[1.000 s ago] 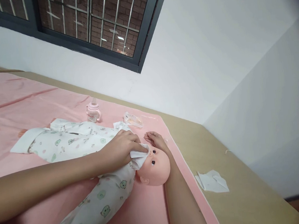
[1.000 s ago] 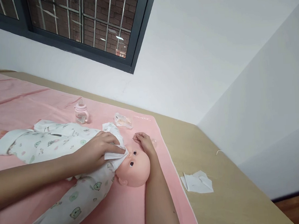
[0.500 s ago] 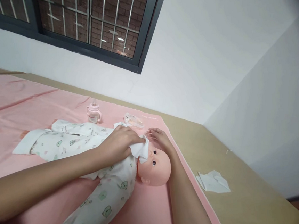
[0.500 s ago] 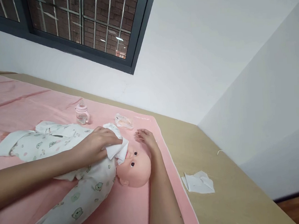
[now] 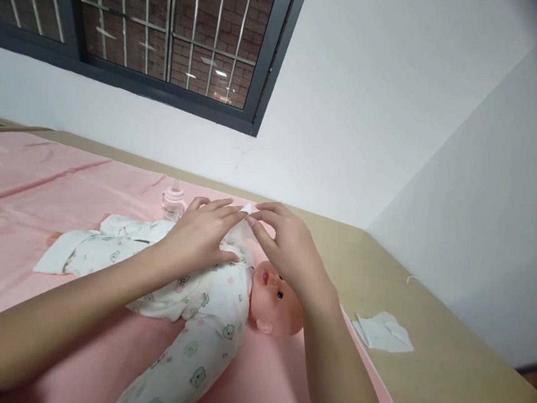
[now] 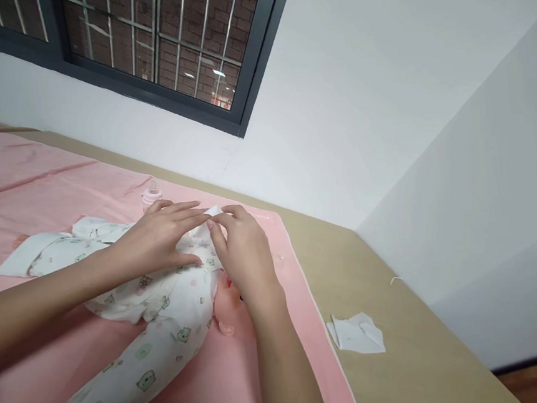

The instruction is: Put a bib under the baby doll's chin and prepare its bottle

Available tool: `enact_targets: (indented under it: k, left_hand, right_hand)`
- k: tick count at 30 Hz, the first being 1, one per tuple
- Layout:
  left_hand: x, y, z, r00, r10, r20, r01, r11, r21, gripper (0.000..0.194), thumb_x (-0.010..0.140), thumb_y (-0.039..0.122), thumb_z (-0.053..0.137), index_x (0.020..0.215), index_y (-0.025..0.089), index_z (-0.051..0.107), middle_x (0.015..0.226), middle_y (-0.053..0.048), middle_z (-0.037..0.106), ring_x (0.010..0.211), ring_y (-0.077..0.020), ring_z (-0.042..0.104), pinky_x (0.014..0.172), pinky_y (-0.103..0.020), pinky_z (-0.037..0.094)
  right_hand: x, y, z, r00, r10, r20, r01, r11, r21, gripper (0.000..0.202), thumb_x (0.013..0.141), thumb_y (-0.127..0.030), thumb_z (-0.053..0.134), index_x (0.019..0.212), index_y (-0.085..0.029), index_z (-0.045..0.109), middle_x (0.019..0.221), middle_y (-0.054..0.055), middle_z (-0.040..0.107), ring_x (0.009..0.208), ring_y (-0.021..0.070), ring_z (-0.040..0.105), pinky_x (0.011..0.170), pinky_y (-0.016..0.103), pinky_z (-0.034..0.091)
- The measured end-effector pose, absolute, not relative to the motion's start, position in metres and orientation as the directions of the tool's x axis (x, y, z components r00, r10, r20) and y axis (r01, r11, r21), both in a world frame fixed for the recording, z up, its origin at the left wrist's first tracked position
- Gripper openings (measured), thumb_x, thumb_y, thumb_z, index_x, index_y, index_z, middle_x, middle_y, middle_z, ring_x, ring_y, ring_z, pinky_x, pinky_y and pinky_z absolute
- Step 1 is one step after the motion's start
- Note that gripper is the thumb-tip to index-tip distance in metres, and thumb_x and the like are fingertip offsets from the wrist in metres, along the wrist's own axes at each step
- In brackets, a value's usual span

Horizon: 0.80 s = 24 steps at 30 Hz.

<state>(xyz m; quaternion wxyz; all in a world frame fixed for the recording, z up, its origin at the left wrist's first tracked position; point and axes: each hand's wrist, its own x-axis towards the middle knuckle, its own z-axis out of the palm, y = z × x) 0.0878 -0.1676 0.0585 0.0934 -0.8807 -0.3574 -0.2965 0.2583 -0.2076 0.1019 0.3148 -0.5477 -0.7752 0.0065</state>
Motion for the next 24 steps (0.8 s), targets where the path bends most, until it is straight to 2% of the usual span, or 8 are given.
enact_targets:
  k: [4, 8, 11, 14, 16, 20, 24]
  left_hand:
    - [0.087, -0.169, 0.061, 0.551, 0.582, 0.598, 0.706, -0.707, 0.039, 0.064, 0.072, 0.043, 0.077, 0.125, 0.017, 0.054, 0.128, -0.007, 0.062, 0.13, -0.0298, 0.045, 0.099, -0.045, 0.03]
    - [0.087, -0.168, 0.063, 0.532, 0.598, 0.599, 0.743, -0.669, 0.007, 0.047, 0.078, 0.038, 0.074, 0.117, 0.015, 0.06, 0.116, -0.007, 0.068, 0.115, -0.0282, 0.055, 0.09, -0.042, 0.035]
    - [0.088, -0.169, 0.064, 0.531, 0.597, 0.601, 0.756, -0.655, -0.018, 0.038, 0.081, 0.033, 0.071, 0.114, 0.015, 0.062, 0.108, -0.006, 0.071, 0.105, -0.0269, 0.058, 0.082, -0.039, 0.037]
    - [0.088, -0.17, 0.064, 0.527, 0.592, 0.609, 0.757, -0.653, -0.02, 0.03, 0.085, 0.031, 0.067, 0.111, 0.016, 0.065, 0.103, -0.004, 0.073, 0.101, -0.0258, 0.059, 0.081, -0.039, 0.036]
    - [0.086, -0.168, 0.065, 0.517, 0.587, 0.623, 0.762, -0.648, -0.021, 0.025, 0.088, 0.03, 0.062, 0.109, 0.018, 0.066, 0.101, -0.004, 0.073, 0.099, -0.0256, 0.059, 0.081, -0.039, 0.036]
    - [0.071, -0.152, 0.07, 0.433, 0.612, 0.662, 0.816, -0.579, 0.001, 0.024, 0.09, 0.031, 0.058, 0.111, 0.023, 0.067, 0.106, -0.003, 0.072, 0.103, -0.0277, 0.058, 0.085, -0.041, 0.035]
    - [0.04, -0.12, 0.077, 0.219, 0.717, 0.661, 0.908, -0.398, 0.132, 0.026, 0.089, 0.035, 0.055, 0.106, 0.022, 0.07, 0.11, -0.006, 0.07, 0.105, -0.0307, 0.057, 0.089, -0.046, 0.037]
  right_hand:
    - [0.255, -0.207, 0.099, -0.216, 0.829, 0.516, 0.873, 0.401, -0.277, 0.025, 0.093, -0.029, 0.046, 0.095, -0.022, 0.07, 0.115, 0.006, 0.065, 0.103, 0.0196, 0.062, 0.087, 0.034, 0.049]
    - [0.25, -0.21, 0.099, -0.255, 0.847, 0.466, 0.885, 0.399, -0.24, 0.027, 0.094, -0.032, 0.045, 0.093, -0.022, 0.071, 0.129, 0.005, 0.059, 0.112, 0.0217, 0.059, 0.091, 0.036, 0.048]
    - [0.247, -0.21, 0.097, -0.251, 0.874, 0.417, 0.914, 0.355, -0.194, 0.03, 0.095, -0.028, 0.042, 0.102, -0.022, 0.07, 0.134, 0.005, 0.056, 0.116, 0.0234, 0.057, 0.093, 0.039, 0.047]
    - [0.247, -0.207, 0.095, -0.258, 0.867, 0.427, 0.91, 0.366, -0.193, 0.032, 0.095, -0.024, 0.04, 0.114, -0.021, 0.066, 0.13, 0.005, 0.06, 0.117, 0.0219, 0.057, 0.094, 0.037, 0.047]
    - [0.251, -0.204, 0.096, -0.253, 0.864, 0.435, 0.905, 0.37, -0.208, 0.031, 0.094, -0.022, 0.041, 0.111, -0.021, 0.067, 0.121, 0.004, 0.065, 0.111, 0.0207, 0.06, 0.092, 0.035, 0.047]
    - [0.272, -0.194, 0.1, -0.119, 0.88, 0.459, 0.922, 0.27, -0.278, 0.027, 0.088, -0.016, 0.048, 0.098, -0.022, 0.072, 0.105, 0.003, 0.071, 0.094, 0.0188, 0.065, 0.082, 0.031, 0.048]
    - [0.307, -0.175, 0.095, 0.116, 0.882, 0.458, 0.939, 0.052, -0.339, 0.032, 0.083, -0.013, 0.049, 0.104, -0.021, 0.072, 0.095, 0.006, 0.072, 0.085, 0.0193, 0.065, 0.079, 0.033, 0.048]
